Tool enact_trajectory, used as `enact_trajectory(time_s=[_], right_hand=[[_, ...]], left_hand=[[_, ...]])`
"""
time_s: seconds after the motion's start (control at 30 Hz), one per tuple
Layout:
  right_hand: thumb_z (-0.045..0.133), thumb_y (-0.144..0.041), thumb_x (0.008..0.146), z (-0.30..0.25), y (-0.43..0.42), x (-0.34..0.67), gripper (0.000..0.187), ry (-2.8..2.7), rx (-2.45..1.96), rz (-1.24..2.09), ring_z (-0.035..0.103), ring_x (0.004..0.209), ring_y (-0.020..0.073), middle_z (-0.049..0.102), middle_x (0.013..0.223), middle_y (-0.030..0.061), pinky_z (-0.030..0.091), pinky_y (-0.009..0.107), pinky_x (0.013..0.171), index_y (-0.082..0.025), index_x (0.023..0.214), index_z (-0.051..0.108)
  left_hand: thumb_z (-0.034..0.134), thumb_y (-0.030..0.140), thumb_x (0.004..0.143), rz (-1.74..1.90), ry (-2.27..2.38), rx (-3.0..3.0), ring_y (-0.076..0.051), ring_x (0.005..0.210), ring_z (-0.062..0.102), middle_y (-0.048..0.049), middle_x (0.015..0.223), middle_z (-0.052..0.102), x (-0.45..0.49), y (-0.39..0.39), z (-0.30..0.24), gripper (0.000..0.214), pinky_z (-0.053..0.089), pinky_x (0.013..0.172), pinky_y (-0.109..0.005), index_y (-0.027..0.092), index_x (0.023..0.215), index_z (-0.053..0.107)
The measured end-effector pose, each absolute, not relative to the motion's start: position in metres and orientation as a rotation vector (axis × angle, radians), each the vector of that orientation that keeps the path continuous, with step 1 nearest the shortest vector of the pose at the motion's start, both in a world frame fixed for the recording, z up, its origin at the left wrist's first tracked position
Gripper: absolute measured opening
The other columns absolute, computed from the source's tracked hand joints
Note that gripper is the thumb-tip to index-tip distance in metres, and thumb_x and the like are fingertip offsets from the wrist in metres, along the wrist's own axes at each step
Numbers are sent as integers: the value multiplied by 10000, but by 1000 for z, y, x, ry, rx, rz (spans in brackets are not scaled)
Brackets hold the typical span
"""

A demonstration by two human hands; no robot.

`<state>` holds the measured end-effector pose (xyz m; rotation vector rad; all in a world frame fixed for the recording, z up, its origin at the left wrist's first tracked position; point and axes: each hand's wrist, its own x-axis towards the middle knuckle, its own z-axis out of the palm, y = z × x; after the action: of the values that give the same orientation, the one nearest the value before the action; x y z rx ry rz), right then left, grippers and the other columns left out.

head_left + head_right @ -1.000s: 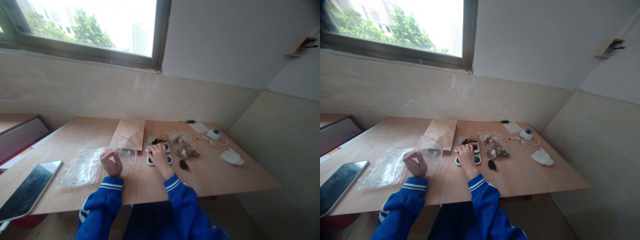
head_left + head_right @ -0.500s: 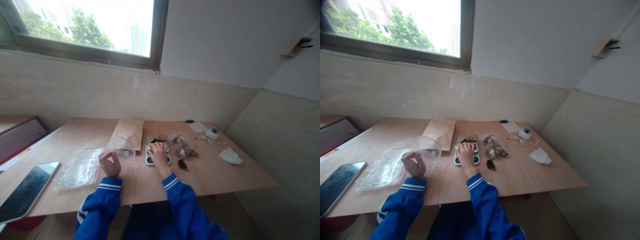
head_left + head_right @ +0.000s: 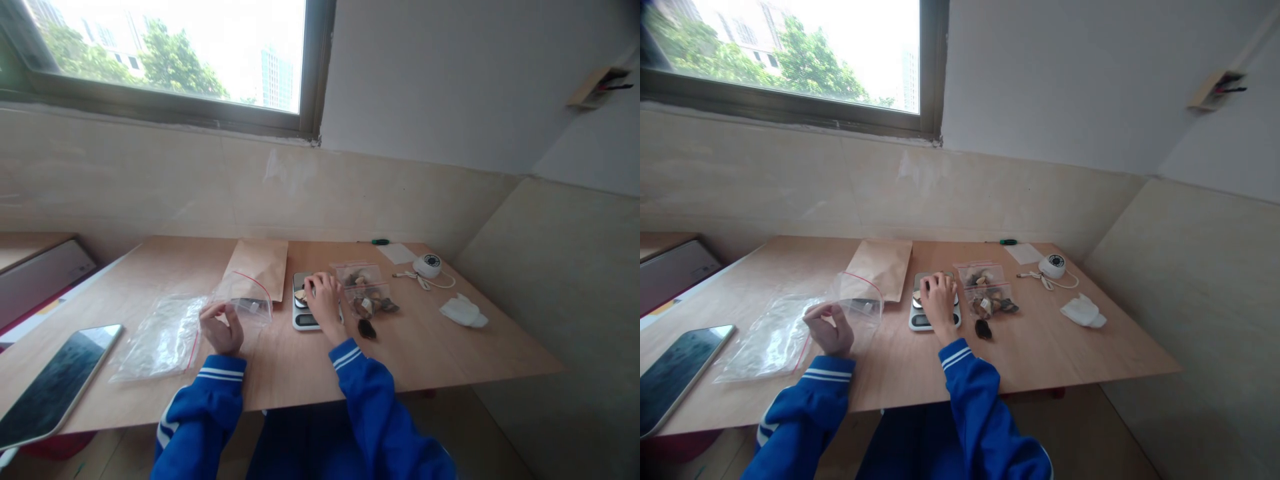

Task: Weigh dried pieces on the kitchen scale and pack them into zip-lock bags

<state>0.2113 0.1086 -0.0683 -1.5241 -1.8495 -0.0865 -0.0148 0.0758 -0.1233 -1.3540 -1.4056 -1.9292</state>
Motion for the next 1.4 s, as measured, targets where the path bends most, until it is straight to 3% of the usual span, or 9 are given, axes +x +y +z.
enact_trajectory(time_s=[0.13,0.3,0.47,0.67,0.8,0.93,1.03,1.23,1.4], right_hand=[[474,-129,892,-64,145,243,242,-1842,-1551,189,554,1032,226,667,1045,115,393,344,911,-150,992,693],[650,-177,792,-72,176,266,128,-1904,-1541,341,649,886,213,727,921,78,465,309,798,-187,899,719],[701,-202,739,-77,184,266,98,-1814,-1534,393,671,781,194,731,818,40,503,295,739,-210,837,700],[639,-318,785,-54,162,277,303,-1520,-1352,378,646,893,199,696,1024,112,512,323,794,-158,1042,635],[654,-440,758,-53,114,323,368,-1524,-1295,384,632,868,220,687,985,106,502,348,772,-177,1013,633],[602,-482,769,-86,64,383,352,-1502,-1612,157,615,773,249,678,857,115,485,393,718,-164,918,635],[521,-438,819,-110,43,403,307,-1555,-1780,-11,603,820,279,664,854,130,465,438,756,-161,881,640],[501,-365,865,-111,25,362,258,-1808,-1721,-148,551,1024,287,611,1123,110,416,441,855,-236,1042,637],[541,-267,841,-111,18,344,219,-2021,-1770,-16,575,976,299,656,1025,90,419,442,831,-226,1030,644]], left_hand=[[554,320,823,-1950,-1395,-1365,-179,716,533,-32,790,546,-15,77,-124,123,422,657,-357,214,852,498],[553,323,829,-1944,-1377,-1368,-162,687,507,-30,801,549,-15,78,-125,132,418,665,-346,204,862,507],[550,368,825,-1968,-1425,-1350,-162,695,513,-28,785,546,-15,78,-125,174,415,672,-344,202,845,503],[558,326,821,-1963,-1382,-1371,-161,686,503,-28,792,543,-15,76,-123,141,405,658,-337,202,867,507],[543,264,832,-1912,-1319,-1385,-170,714,515,-31,801,543,-14,75,-121,93,398,648,-327,203,888,501],[541,268,834,-1904,-1316,-1391,-163,708,512,-24,805,542,-13,75,-120,100,400,654,-325,203,892,491],[537,276,837,-1895,-1315,-1395,-161,702,502,-22,802,537,-12,76,-120,103,399,651,-322,201,886,486],[526,294,845,-1892,-1326,-1390,-161,700,494,-22,794,531,-13,75,-120,106,397,653,-320,197,863,489],[524,294,846,-1895,-1353,-1375,-157,696,488,-21,796,522,-14,74,-119,105,396,653,-318,196,861,489]])
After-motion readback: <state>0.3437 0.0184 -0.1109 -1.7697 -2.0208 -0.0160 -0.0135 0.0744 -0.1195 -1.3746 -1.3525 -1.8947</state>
